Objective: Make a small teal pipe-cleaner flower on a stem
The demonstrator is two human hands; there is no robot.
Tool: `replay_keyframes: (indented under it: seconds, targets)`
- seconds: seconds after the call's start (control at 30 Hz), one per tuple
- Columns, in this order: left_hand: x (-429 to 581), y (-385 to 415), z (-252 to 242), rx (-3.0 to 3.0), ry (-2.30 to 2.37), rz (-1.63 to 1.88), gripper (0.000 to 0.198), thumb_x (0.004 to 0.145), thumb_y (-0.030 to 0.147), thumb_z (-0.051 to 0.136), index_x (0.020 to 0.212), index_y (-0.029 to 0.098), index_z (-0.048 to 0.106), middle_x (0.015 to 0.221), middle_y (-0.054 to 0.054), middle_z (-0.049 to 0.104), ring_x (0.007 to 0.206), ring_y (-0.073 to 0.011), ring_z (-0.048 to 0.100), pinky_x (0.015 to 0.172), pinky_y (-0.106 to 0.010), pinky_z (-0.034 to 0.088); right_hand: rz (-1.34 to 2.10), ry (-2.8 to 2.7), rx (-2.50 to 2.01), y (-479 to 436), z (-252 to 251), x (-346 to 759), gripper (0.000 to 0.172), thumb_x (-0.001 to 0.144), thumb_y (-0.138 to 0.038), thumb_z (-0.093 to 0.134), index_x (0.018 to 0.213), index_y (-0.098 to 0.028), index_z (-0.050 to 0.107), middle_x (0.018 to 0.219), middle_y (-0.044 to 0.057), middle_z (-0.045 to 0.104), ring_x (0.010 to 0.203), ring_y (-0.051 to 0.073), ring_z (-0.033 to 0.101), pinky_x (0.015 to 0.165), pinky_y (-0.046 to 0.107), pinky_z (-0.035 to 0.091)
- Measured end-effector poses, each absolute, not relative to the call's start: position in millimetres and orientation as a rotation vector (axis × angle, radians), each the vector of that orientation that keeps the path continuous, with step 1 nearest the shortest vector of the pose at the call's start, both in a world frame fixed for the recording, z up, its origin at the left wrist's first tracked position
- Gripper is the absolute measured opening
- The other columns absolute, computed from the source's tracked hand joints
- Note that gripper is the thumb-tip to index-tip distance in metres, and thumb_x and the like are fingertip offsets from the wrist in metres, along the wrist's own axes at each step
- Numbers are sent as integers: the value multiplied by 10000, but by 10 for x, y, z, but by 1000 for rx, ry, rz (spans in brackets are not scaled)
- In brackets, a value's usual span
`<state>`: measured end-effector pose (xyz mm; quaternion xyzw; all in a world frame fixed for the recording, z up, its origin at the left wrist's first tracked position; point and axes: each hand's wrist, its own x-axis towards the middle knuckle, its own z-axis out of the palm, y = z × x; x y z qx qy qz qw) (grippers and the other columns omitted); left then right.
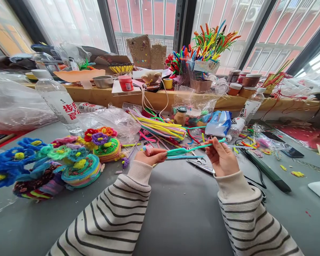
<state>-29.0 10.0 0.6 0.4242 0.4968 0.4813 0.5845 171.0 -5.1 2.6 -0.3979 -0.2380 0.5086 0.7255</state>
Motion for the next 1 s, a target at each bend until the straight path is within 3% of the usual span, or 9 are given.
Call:
replay_keyframes:
  seconds: [0.27,0.37,0.43,0.63,0.83,1.0]
  targets:
    - [-348,173,6,800,1116,1294,296,371,216,728,624,105,622,507,13,615,480,-86,576,576,-192,492,701,-717,-1236,-544,0,2257,243,535,-362,653,702,-197,592,674,-25,622,576,79,580,546,171,490]
    - [-338,179,9,771,1097,1339,307,353,205,728,612,100,602,503,7,615,474,-93,580,555,-198,498,531,-1168,-1785,-794,-92,2622,320,545,-399,619,799,-206,600,785,29,640,723,178,599,616,267,495]
    - [-333,176,10,759,1090,1337,293,365,190,722,617,97,604,505,0,616,481,-97,584,555,-196,498,383,-1518,-2008,-944,-140,2828,335,563,-409,588,829,-207,600,828,45,641,719,211,602,635,319,490]
    - [-326,161,21,755,1115,1332,239,399,168,705,616,103,630,520,11,613,502,-74,576,599,-179,491,178,-2145,-1984,-1108,-251,2985,275,643,-316,489,885,-212,569,929,58,608,795,203,587,645,297,488]
    - [-325,171,17,717,1061,1347,280,349,170,723,607,112,630,522,13,622,507,-77,579,578,-164,486,76,-2381,-1912,-964,-266,2869,210,557,-130,418,730,-185,524,715,52,575,657,174,554,603,278,444]
    - [-326,175,7,715,1085,1321,269,367,167,722,606,101,617,506,2,617,490,-83,581,554,-166,486,279,-2447,-1882,-946,-227,2744,133,492,-137,401,599,-212,423,532,-17,484,467,129,435,446,236,342]
